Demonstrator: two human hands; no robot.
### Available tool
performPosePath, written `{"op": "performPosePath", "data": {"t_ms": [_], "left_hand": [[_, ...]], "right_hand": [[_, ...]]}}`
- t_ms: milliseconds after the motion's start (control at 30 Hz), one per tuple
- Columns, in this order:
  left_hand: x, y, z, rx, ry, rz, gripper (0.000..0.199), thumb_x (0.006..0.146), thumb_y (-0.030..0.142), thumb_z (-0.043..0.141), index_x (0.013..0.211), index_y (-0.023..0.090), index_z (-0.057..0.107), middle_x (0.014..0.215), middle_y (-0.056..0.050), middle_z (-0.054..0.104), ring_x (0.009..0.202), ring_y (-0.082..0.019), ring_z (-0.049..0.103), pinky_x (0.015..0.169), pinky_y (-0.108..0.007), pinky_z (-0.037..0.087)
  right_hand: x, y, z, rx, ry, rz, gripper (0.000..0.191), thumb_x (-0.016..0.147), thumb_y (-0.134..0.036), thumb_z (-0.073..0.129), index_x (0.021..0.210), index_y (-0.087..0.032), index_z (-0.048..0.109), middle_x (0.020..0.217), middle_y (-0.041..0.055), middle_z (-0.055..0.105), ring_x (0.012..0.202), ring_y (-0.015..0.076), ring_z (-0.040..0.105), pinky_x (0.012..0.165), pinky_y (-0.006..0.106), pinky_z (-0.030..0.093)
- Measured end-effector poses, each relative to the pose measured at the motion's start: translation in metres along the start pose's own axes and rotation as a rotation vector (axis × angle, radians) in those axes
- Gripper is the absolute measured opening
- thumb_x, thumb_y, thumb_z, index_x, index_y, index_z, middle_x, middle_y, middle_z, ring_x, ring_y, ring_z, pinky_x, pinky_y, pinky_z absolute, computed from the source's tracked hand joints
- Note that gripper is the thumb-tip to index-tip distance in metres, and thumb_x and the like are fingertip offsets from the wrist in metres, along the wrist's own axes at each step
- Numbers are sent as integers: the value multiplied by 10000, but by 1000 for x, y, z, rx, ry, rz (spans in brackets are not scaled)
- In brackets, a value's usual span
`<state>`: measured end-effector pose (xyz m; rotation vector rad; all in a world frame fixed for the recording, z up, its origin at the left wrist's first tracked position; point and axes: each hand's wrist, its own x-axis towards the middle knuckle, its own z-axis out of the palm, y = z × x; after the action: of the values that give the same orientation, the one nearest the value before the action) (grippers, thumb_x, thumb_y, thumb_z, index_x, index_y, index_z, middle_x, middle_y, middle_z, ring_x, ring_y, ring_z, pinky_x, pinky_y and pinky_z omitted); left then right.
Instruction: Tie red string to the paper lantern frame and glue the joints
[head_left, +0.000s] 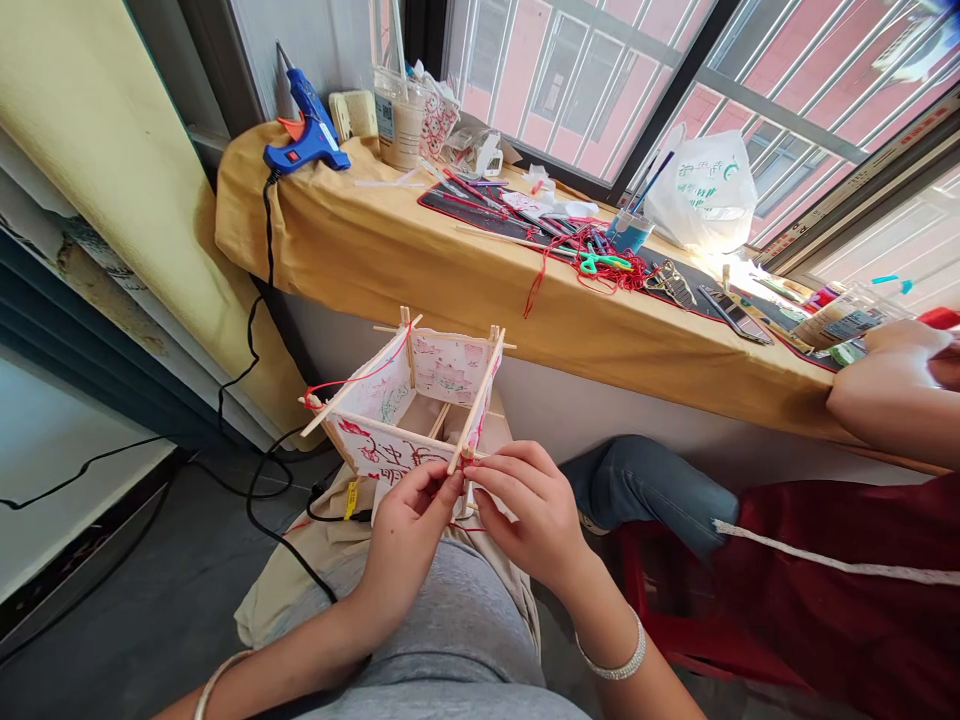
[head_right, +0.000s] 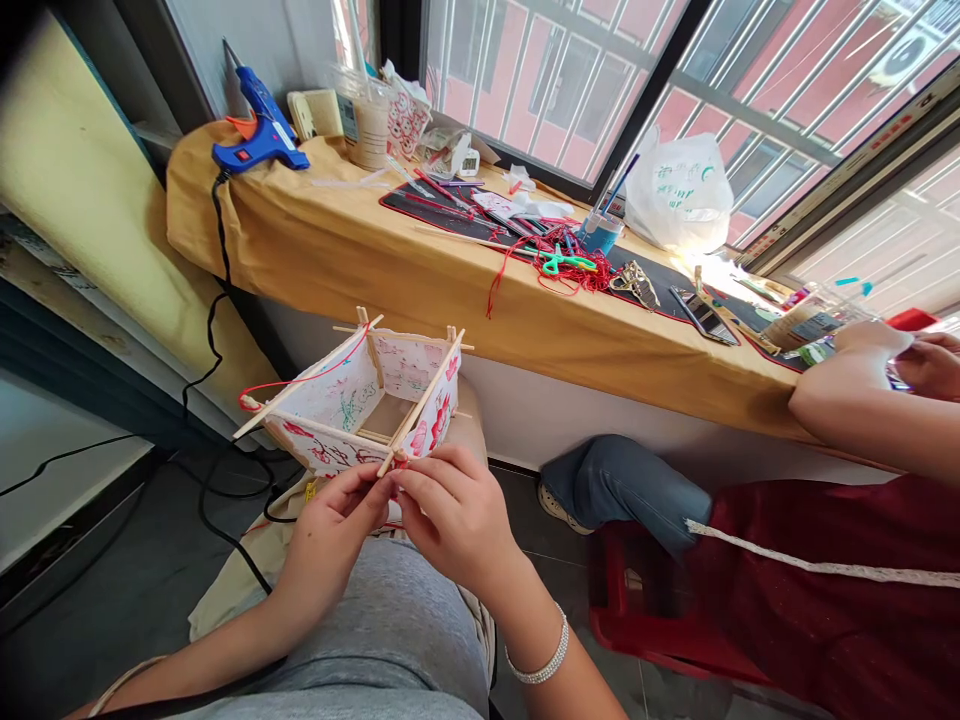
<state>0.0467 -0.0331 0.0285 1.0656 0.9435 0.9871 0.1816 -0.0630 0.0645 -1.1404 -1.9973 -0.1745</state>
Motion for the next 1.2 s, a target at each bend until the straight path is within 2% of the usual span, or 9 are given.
{"op": "performPosePath", "data": {"t_ms": [133,333,500,733,900,1067,1200], "left_hand": [[0,0,0,6,-2,-13,286,739,431,631,845,166,649,673,14,573,578,-102,468,512,-194,377],[2,-2,0,44,0,-3,298,745,452,603,811,162,611,618,27,526,541,-103,437,489,-200,349],[6,-7,-3,46,16,-1,306,774,480,554,761,174,554,611,43,475,535,-97,398,488,-194,339],[8,-3,-3,78,-16,22,291,772,467,557,741,177,553,604,42,470,535,-100,399,485,-196,329],[4,1,2,21,-78,-35,274,736,439,609,759,166,600,611,33,509,524,-94,414,478,-197,333],[0,-1,5,-73,-36,-46,256,681,380,688,797,163,617,715,-5,611,621,-114,512,526,-200,392],[0,-4,4,-104,-15,-55,262,681,391,692,779,158,626,703,-5,620,610,-107,512,527,-197,401]], "right_hand": [[3,1,-2,18,-1,92,190,834,-53,531,954,-164,626,877,50,693,778,169,541,698,322,522],[0,11,4,-4,48,80,93,847,-105,562,870,-163,630,806,43,686,745,163,522,679,312,511],[0,13,10,-23,74,104,114,877,-120,515,833,-164,611,755,47,658,730,163,510,670,312,497],[0,12,12,16,179,237,111,862,-110,528,812,-182,595,718,32,624,723,163,511,651,311,476],[-3,14,4,47,41,84,77,843,-104,566,848,-171,602,793,44,664,750,161,532,707,328,502],[-4,12,3,15,-45,-20,114,878,-103,505,902,-131,612,871,81,675,833,181,533,799,367,507],[-3,12,2,32,-79,-35,183,909,-116,440,958,-119,617,910,98,670,880,190,527,788,359,519]]}}
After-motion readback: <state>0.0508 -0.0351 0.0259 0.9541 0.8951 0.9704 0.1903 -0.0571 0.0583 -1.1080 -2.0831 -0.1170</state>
